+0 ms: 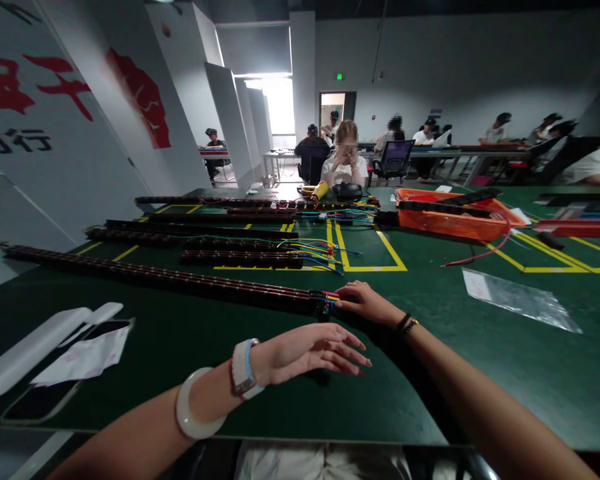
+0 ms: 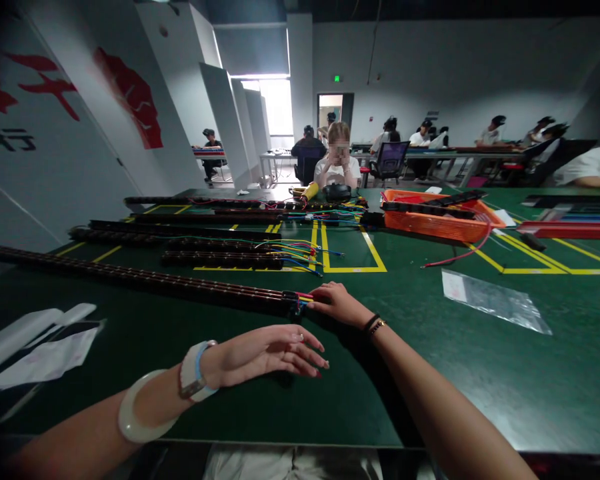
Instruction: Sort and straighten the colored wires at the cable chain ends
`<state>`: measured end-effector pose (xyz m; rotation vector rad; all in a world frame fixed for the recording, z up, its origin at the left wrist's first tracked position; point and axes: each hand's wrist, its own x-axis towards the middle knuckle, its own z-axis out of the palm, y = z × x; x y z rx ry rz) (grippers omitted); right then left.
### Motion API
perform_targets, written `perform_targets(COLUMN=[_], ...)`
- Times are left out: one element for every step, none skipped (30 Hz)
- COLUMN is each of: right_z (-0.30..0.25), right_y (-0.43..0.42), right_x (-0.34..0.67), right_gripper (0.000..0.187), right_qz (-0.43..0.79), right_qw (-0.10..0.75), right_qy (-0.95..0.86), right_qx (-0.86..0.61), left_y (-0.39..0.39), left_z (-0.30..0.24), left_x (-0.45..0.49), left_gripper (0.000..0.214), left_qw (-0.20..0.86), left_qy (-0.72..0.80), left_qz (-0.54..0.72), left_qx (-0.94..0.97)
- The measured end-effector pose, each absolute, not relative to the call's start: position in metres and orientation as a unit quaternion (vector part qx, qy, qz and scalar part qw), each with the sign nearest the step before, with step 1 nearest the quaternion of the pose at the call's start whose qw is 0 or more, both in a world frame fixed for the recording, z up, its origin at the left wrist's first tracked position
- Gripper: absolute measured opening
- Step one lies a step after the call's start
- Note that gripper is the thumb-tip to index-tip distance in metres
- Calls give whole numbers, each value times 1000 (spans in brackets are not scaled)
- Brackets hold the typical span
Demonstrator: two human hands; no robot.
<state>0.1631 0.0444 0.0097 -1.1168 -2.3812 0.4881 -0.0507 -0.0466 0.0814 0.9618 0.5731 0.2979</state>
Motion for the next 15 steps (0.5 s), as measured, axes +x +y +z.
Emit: perform_targets(right_z=[9,9,8,8,7,5,4,2,1,0,-1,-2,-2,-2,-2], right_y=[44,44,44,44,44,44,45,47,48,50,52,53,54,54,54], right_x=[163,162,162,161,161,161,161,161,161,161,161,161,161,161,161], right_gripper=[36,35,34,32,30,27,25,22,20,17,15,14,13,14,14], right_qz=[176,174,173,174,178,183,187,190,191,189,182,172,158,143,130], right_qw=[231,232,234,238,242,246,251,255,259,261,262,263,263,263,265], right_qy=[-866,-866,-866,-866,-865,-863,-862,-860,-859,-860,-863,-868,-873,-878,-882], right_qx=[-407,-407,-406,-405,-402,-401,-399,-399,-398,-395,-391,-385,-378,-373,-369], left_y=[-40,-33,-27,-21,-15,-11,-8,-5,-3,-2,-2,-2,-2,-3,-4], left_z=[77,71,64,57,50,44,38,33,29,25,22,20,18,17,16], left_x=[-42,-34,-27,-20,-14,-9,-4,-1,2,3,4,5,5,4,4], left_gripper=[31,30,29,29,28,29,30,32,35,37,39,40,41,41,42], left_qw=[840,845,851,858,863,866,869,871,872,872,871,869,865,861,857], left_qy=[270,273,277,286,298,310,319,324,328,329,327,324,321,318,315], left_qz=[127,121,119,123,128,140,157,174,192,211,230,250,270,289,306], left_qx=[452,443,429,408,387,366,345,326,309,296,286,279,274,271,269])
